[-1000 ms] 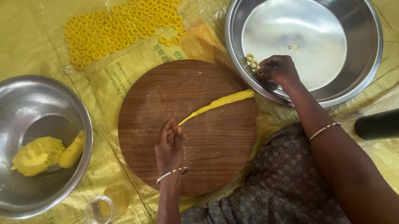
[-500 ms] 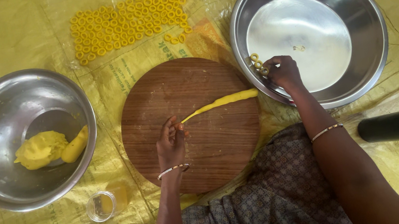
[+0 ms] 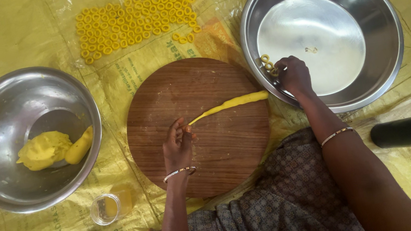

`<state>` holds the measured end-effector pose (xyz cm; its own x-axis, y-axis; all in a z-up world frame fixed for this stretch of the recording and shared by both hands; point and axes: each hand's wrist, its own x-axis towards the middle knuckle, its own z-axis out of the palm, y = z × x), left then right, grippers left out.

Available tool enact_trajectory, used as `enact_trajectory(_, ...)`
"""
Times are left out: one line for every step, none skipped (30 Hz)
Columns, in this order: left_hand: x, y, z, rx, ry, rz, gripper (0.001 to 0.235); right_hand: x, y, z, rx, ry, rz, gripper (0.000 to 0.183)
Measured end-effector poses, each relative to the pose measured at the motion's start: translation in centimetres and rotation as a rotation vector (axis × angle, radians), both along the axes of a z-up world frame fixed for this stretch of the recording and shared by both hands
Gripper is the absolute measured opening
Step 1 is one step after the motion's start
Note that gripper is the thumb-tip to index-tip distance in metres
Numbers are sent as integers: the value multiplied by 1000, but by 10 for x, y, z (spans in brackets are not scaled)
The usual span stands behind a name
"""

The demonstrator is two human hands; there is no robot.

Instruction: The person rolls a yellow dough rope on a wooden board, pinches off small segments, and forms them into rings by hand. The finished rings are placed into a metal bowl to the right.

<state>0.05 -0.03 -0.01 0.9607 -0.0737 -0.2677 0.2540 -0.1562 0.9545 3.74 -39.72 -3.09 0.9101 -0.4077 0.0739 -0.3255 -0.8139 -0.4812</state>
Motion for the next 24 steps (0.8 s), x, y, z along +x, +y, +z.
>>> enact_trajectory(0,0,0,-9,-3,4,49,0,0,0,-10,-4,5,26)
enact_trajectory(0,0,-1,-18,-7,9,49,0,0,-1,-20,-8,10,28)
enact_trajectory(0,0,-1,-27,-11,14,49,0,1,-1,-22,-10,15,28)
enact_trajectory(0,-1,-1,-36,-10,16,48,-1,1,-1,-24,-13,20,28)
enact_trajectory(0,-1,-2,-44,-10,18,48,-1,1,-1,-26,-15,25,28)
enact_trajectory(0,-1,-1,-53,-9,20,48,-2,1,-2,-26,-26,30,28)
enact_trajectory(0,-1,-1,-50,-12,19,48,-2,1,-2,-26,-36,36,28)
enact_trajectory(0,-1,-1,-46,-14,17,48,-3,1,-2,-26,-47,41,29)
enact_trajectory(0,-1,0,-42,-17,15,47,-3,1,-2,-42,-39,42,28)
enact_trajectory(0,0,1,-47,-11,14,47,-3,2,-2,-58,-32,43,28)
enact_trajectory(0,0,1,-52,-6,14,46,-3,2,-1,-75,-25,44,28)
enact_trajectory(-1,0,2,-57,0,14,46,-3,3,-1,-74,-43,48,28)
enact_trajectory(-1,0,2,-49,6,12,45,-3,3,-1,-74,-61,51,29)
enact_trajectory(-1,0,2,-40,11,11,44,-3,4,0,-73,-80,55,29)
enact_trajectory(0,0,2,-32,17,9,44,-2,4,0,-84,-77,56,28)
enact_trajectory(0,0,1,-41,9,9,43,-2,4,0,-95,-74,56,27)
enact_trajectory(0,0,0,-49,1,9,43,-2,4,0,-106,-71,56,26)
enact_trajectory(0,0,0,-57,-7,8,42,-2,3,1,-111,-91,52,25)
enact_trajectory(1,0,-1,-56,-14,8,42,-2,2,1,-117,-112,48,25)
enact_trajectory(1,0,-2,-54,-21,8,41,-2,2,1,-121,-132,44,25)
enact_trajectory(1,0,-3,-53,-28,8,41,-2,0,1,-41,-79,-3,23)
enact_trajectory(0,0,-4,-47,-22,10,41,-3,-2,0,39,-26,-50,23)
enact_trajectory(-1,1,-6,-42,-15,11,40,-4,-5,-1,119,28,-96,23)
enact_trajectory(0,1,-7,-37,-10,12,40,-4,-7,-3,211,17,-107,22)
